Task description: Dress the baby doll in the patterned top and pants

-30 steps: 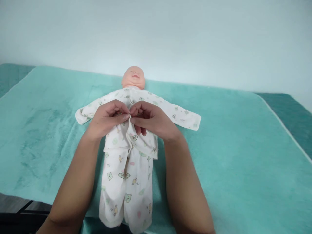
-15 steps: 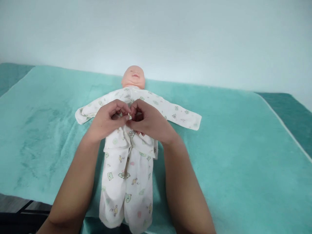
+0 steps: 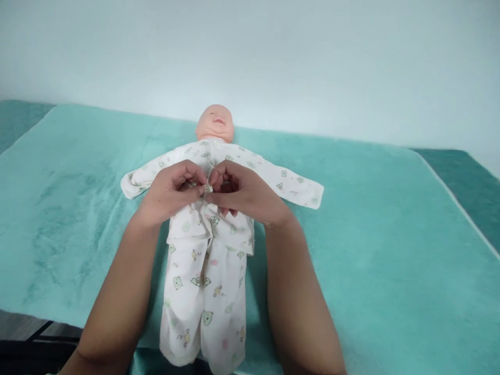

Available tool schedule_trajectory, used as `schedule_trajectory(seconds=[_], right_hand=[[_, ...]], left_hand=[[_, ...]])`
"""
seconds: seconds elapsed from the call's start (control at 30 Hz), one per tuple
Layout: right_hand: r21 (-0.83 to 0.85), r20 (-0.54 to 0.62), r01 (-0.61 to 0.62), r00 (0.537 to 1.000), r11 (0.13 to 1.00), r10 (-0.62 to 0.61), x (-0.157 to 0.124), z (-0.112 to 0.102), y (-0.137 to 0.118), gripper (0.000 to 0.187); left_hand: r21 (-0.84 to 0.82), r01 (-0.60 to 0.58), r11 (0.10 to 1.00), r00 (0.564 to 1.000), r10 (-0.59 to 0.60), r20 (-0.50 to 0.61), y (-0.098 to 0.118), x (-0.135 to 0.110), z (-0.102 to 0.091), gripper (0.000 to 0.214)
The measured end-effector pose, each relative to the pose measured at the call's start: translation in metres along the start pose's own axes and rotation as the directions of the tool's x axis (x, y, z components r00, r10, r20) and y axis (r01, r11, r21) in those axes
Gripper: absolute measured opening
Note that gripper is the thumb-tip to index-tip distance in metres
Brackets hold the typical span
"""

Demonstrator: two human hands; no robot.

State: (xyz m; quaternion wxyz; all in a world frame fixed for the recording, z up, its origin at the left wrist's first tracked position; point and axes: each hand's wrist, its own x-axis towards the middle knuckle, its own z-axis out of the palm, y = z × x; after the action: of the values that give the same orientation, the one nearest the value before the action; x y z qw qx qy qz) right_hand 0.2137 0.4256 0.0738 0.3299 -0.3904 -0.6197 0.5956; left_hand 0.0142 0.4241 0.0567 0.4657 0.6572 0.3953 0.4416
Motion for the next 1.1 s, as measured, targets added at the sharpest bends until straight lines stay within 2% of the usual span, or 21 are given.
schedule_trajectory(seconds=[0.13, 0.27, 0.47, 0.67, 0.77, 0.83, 0.9, 0.93, 1.0, 1.07, 1.1], right_hand=[[0.042, 0.006, 0.016, 1.000, 0.999, -0.017, 0.000, -0.003, 0.002, 0.035], [0.078, -0.005, 0.047, 0.999, 0.996, -0.047, 0.001, -0.003, 0.004, 0.028], [0.123, -0.023, 0.040, 0.999, 0.992, -0.037, 0.003, -0.004, 0.008, 0.021], [0.145, -0.055, 0.042, 0.998, 0.989, -0.034, 0.004, -0.003, 0.009, 0.021], [0.035, -0.027, 0.043, 0.999, 0.998, -0.043, -0.001, -0.003, 0.000, 0.027], [-0.131, 0.036, 0.026, 0.999, 0.991, -0.021, -0.010, -0.001, -0.011, 0.031], [-0.391, 0.111, 0.009, 0.993, 0.920, 0.038, -0.024, 0.004, -0.023, 0.030], [-0.536, 0.127, 0.006, 0.989, 0.844, 0.074, -0.031, 0.009, -0.029, 0.028], [-0.773, 0.093, 0.003, 0.990, 0.634, 0.108, -0.043, 0.020, -0.036, 0.022], [-0.898, 0.020, -0.009, 0.998, 0.440, 0.063, -0.051, 0.034, -0.038, 0.020], [-0.929, -0.010, -0.020, 1.000, 0.371, 0.030, -0.052, 0.041, -0.037, 0.020]], left_hand=[[-0.061, -0.010, 0.998, 1.000, 0.011, 0.022, -0.003, 0.001, -0.002, 0.007], [-0.160, -0.013, 0.987, 0.999, 0.019, 0.038, -0.007, 0.002, -0.005, 0.008], [-0.154, -0.013, 0.988, 0.998, 0.023, 0.063, -0.003, 0.001, -0.005, 0.003], [-0.115, -0.060, 0.992, 0.996, 0.052, -0.067, -0.001, 0.002, 0.004, 0.006], [-0.043, -0.081, 0.996, 0.984, 0.073, -0.164, -0.006, 0.004, 0.007, 0.007], [0.034, -0.090, 0.995, 0.965, 0.095, -0.246, -0.010, 0.005, 0.007, 0.007], [0.137, -0.087, 0.987, 0.939, 0.127, -0.319, -0.014, 0.006, 0.006, 0.005], [0.193, -0.079, 0.978, 0.927, 0.144, -0.347, -0.016, 0.007, 0.004, 0.005], [0.293, -0.040, 0.955, 0.908, 0.157, -0.389, -0.020, 0.009, 0.002, 0.006], [0.361, 0.020, 0.932, 0.901, 0.140, -0.411, -0.022, 0.010, -0.001, 0.007], [0.388, 0.049, 0.920, 0.899, 0.129, -0.418, -0.023, 0.011, -0.002, 0.008]])
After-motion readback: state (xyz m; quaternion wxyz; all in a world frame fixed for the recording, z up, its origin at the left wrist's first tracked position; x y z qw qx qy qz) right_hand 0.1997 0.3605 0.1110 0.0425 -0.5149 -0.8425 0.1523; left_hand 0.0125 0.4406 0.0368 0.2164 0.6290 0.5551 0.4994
